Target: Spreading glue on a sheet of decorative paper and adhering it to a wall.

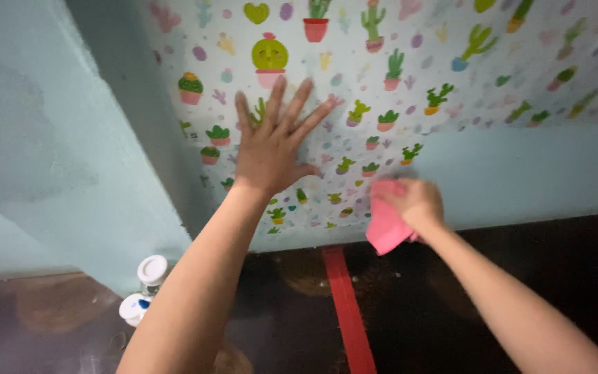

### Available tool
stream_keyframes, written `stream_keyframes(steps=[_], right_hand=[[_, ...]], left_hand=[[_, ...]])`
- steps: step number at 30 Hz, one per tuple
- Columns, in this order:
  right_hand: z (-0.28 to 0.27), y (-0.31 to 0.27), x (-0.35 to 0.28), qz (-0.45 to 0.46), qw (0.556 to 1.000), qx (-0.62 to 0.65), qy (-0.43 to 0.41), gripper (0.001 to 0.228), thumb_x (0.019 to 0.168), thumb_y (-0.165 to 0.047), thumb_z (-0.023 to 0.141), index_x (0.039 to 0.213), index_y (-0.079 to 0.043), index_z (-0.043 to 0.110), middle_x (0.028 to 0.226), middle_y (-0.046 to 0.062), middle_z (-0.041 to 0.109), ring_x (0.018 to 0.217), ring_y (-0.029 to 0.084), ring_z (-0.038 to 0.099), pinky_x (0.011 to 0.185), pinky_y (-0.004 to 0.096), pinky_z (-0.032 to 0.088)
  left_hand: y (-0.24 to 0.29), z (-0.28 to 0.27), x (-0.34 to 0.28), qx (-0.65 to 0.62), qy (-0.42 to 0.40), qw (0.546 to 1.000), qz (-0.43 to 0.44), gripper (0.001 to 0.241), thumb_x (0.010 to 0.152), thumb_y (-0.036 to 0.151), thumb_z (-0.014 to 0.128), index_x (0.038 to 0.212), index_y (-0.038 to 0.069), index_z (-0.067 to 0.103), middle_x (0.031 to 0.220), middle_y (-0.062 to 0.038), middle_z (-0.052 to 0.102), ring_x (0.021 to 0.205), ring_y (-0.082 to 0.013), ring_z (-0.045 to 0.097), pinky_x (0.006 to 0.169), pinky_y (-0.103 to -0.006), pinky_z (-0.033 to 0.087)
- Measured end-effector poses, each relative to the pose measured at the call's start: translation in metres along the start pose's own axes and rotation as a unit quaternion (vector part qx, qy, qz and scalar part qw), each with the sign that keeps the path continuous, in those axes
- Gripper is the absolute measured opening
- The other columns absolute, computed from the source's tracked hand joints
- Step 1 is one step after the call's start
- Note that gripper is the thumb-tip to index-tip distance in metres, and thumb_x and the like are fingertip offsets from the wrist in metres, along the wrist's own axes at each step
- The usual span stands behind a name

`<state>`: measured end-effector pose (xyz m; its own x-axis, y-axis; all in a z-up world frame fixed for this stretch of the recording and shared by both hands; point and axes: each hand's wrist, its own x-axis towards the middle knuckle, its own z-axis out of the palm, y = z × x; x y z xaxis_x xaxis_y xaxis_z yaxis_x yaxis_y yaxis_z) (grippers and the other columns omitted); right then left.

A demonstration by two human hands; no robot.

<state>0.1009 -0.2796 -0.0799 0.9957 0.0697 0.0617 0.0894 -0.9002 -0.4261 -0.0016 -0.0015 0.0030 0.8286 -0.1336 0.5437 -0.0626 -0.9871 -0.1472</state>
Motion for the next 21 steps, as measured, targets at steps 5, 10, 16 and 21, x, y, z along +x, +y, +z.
stream_keyframes(steps=[5, 10, 16, 21], right_hand=[[-0.038, -0.036, 0.009, -0.232, 0.924, 0.173, 0.252, 0.034, 0.085, -0.03, 0.09, 0.08, -0.001, 0.075, 0.055, 0.004, 0.053, 0.049, 0.018, 0.039, 0.051, 0.033, 0.043], [-0.027, -0.042, 0.006, -0.17, 0.947, 0.16, 0.219, 0.031, 0.088, -0.032, 0.088, 0.094, -0.003, 0.078, 0.071, 0.007, 0.07, 0.049, 0.016, 0.055, 0.048, 0.03, 0.049], [0.014, 0.012, -0.003, -0.027, 0.99, 0.107, 0.086, 0.055, 0.074, -0.054, 0.086, 0.112, -0.014, 0.078, 0.076, 0.007, 0.069, 0.058, 0.028, 0.06, 0.06, 0.041, 0.05], [-0.016, -0.029, -0.003, -0.239, 0.925, 0.186, 0.228, 0.043, 0.081, -0.034, 0.091, 0.067, -0.001, 0.067, 0.052, 0.004, 0.05, 0.046, 0.017, 0.036, 0.047, 0.033, 0.037]], left_hand=[[-0.001, 0.008, 0.0, 0.019, 0.044, 0.999, 0.008, 0.123, 0.068, 0.065, 0.084, 0.167, 0.04, 0.015, 0.173, 0.001, 0.003, 0.156, -0.0322, -0.004, 0.115, -0.082, 0.001], [0.0, 0.004, 0.001, 0.034, 0.037, 0.999, 0.001, 0.125, 0.068, 0.071, 0.082, 0.167, 0.042, 0.012, 0.173, 0.002, 0.002, 0.156, -0.0322, -0.004, 0.115, -0.0824, 0.003], [0.005, 0.003, -0.002, 0.002, 0.024, 1.0, -0.002, 0.123, 0.07, 0.067, 0.084, 0.166, 0.042, 0.012, 0.173, 0.003, 0.001, 0.155, -0.0302, -0.009, 0.117, -0.0807, -0.002], [-0.002, 0.007, -0.001, 0.087, 0.049, 0.995, 0.012, 0.128, 0.069, 0.079, 0.08, 0.168, 0.04, 0.009, 0.173, -0.001, 0.0, 0.155, -0.0342, -0.005, 0.114, -0.0834, 0.01]])
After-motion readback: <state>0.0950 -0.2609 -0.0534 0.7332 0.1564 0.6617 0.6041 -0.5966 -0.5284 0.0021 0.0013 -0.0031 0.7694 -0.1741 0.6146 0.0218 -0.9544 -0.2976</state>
